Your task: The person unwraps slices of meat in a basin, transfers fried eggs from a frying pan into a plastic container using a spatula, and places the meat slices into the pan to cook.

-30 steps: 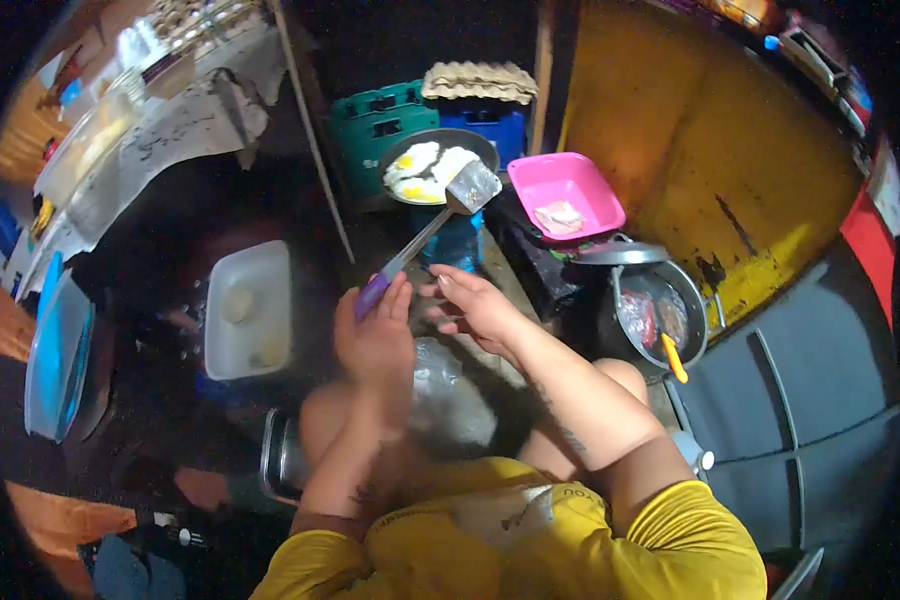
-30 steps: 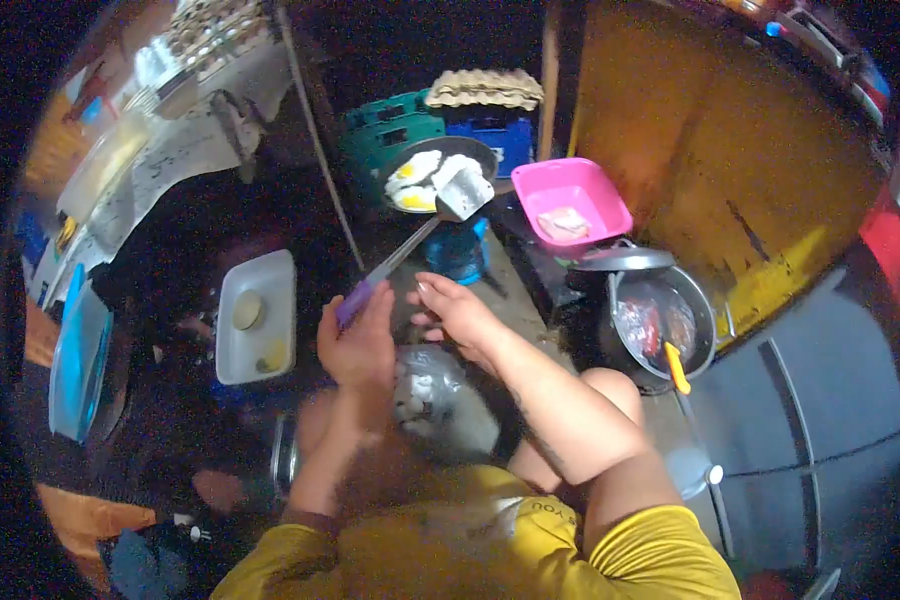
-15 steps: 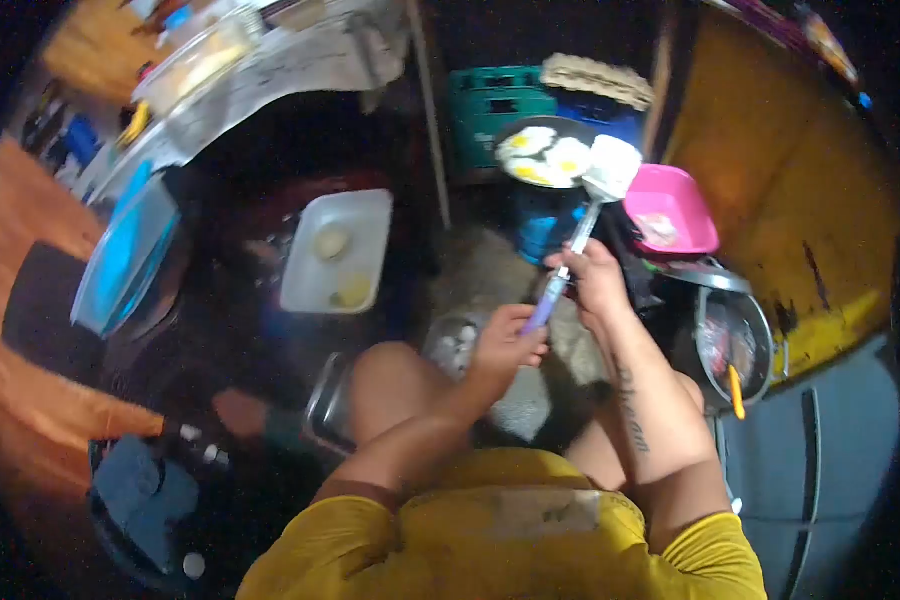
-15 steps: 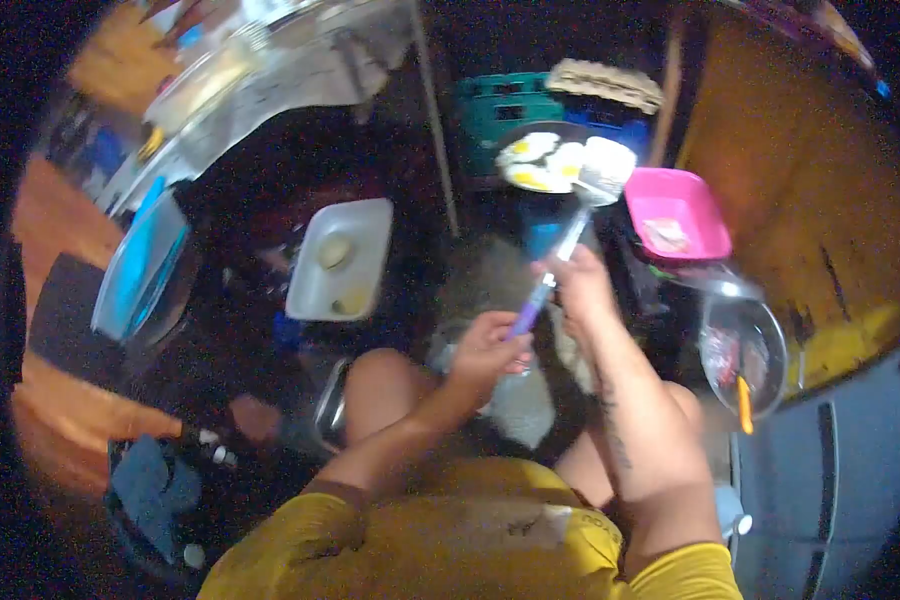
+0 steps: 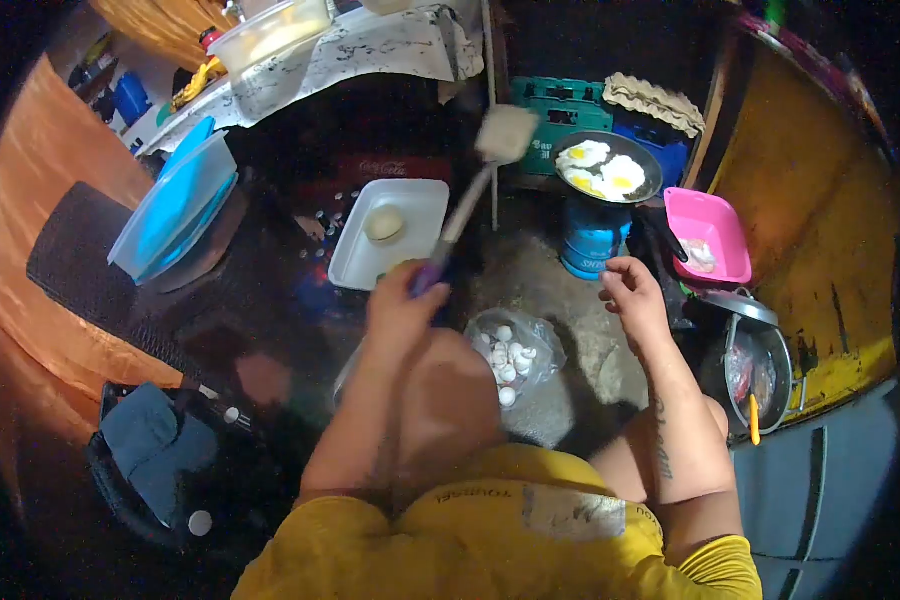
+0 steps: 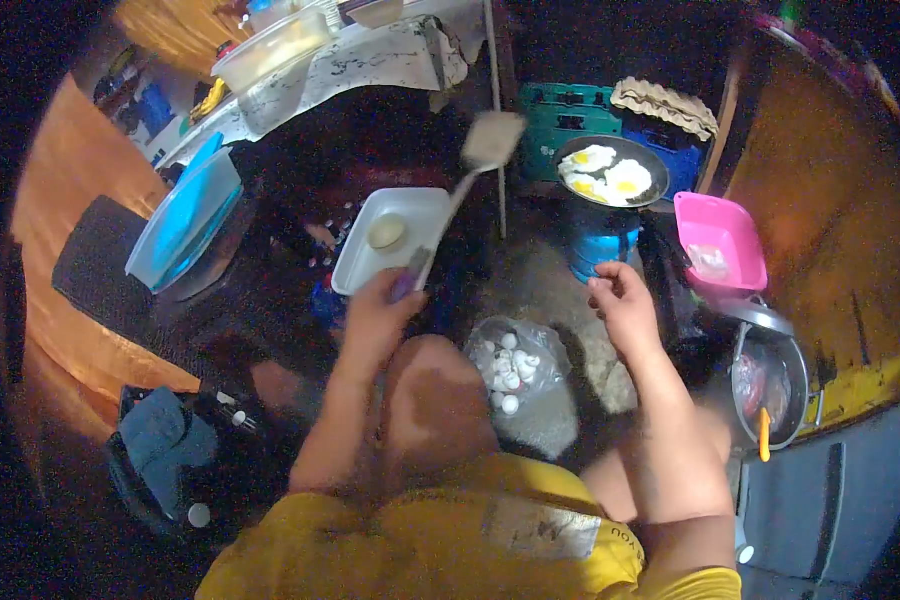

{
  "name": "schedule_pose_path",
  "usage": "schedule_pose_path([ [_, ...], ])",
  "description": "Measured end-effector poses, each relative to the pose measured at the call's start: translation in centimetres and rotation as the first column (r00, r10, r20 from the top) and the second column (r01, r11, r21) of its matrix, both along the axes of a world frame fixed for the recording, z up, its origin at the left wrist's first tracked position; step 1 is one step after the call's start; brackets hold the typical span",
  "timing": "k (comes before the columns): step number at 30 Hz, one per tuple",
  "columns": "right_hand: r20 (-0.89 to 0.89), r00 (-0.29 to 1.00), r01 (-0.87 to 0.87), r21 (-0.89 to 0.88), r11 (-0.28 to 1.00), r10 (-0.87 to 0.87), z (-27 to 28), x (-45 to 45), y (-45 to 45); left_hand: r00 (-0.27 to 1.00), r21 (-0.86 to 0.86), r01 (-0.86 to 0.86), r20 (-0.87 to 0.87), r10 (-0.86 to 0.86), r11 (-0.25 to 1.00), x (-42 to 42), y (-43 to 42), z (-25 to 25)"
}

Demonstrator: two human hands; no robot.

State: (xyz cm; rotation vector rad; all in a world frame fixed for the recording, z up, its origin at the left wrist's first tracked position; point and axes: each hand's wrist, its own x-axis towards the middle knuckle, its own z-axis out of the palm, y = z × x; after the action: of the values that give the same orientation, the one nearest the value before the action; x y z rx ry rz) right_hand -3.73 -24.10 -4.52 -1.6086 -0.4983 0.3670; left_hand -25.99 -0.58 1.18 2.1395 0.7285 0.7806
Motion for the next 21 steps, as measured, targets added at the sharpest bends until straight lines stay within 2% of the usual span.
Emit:
schedule_pose_path([
  [2,-0.014,0.999,0.034,0.001,0.999,-0.034,-0.3,0.3,-0.6,0.991,0.004,-0.11,-0.076,0.11,0.994,-2.6,2.7,-0.8],
  [4,-0.07,0.996,0.056,-0.005,0.998,-0.056,-0.6,0.6,-1.3,0.987,0.021,-0.148,-0.061,0.149,0.989,-4.8,4.3,-2.1],
  [6,-0.064,0.996,0.062,-0.038,0.997,-0.064,-1.0,1.0,-1.7,0.952,0.102,-0.284,-0.093,0.293,0.953,-6.2,5.8,-3.5],
  [8,-0.123,0.989,0.077,-0.08,0.994,-0.087,-1.2,0.9,-1.8,0.924,0.046,-0.347,-0.156,0.35,0.937,-6.9,8.2,-6.3],
  [10,-0.125,0.987,0.087,-0.107,0.991,-0.1,-1.7,0.9,-2.0,0.854,0.376,-0.413,-0.157,0.497,0.829,-7.4,9.0,-7.5],
  [13,-0.136,0.985,0.089,-0.145,0.985,-0.109,-2.7,1.0,-2.0,0.79,0.432,-0.466,-0.19,0.582,0.773,-6.8,10.4,-8.5],
  [14,-0.13,0.985,0.091,-0.145,0.985,-0.11,-2.8,1.0,-1.9,0.792,0.428,-0.467,-0.185,0.582,0.773,-6.6,11.3,-9.2],
  [16,-0.127,0.985,0.091,-0.184,0.979,-0.116,-2.9,0.8,-2.0,0.782,0.526,-0.487,-0.094,0.616,0.698,-6.1,12.4,-10.1],
  [20,-0.153,0.983,0.074,-0.16,0.984,-0.099,-4.1,1.2,-2.3,0.769,0.491,-0.503,-0.121,0.628,0.711,-5.4,13.7,-10.5],
  [21,-0.153,0.983,0.072,-0.166,0.983,-0.098,-4.1,1.2,-2.3,0.802,0.45,-0.495,-0.093,0.59,0.743,-5.3,14.3,-10.7],
])
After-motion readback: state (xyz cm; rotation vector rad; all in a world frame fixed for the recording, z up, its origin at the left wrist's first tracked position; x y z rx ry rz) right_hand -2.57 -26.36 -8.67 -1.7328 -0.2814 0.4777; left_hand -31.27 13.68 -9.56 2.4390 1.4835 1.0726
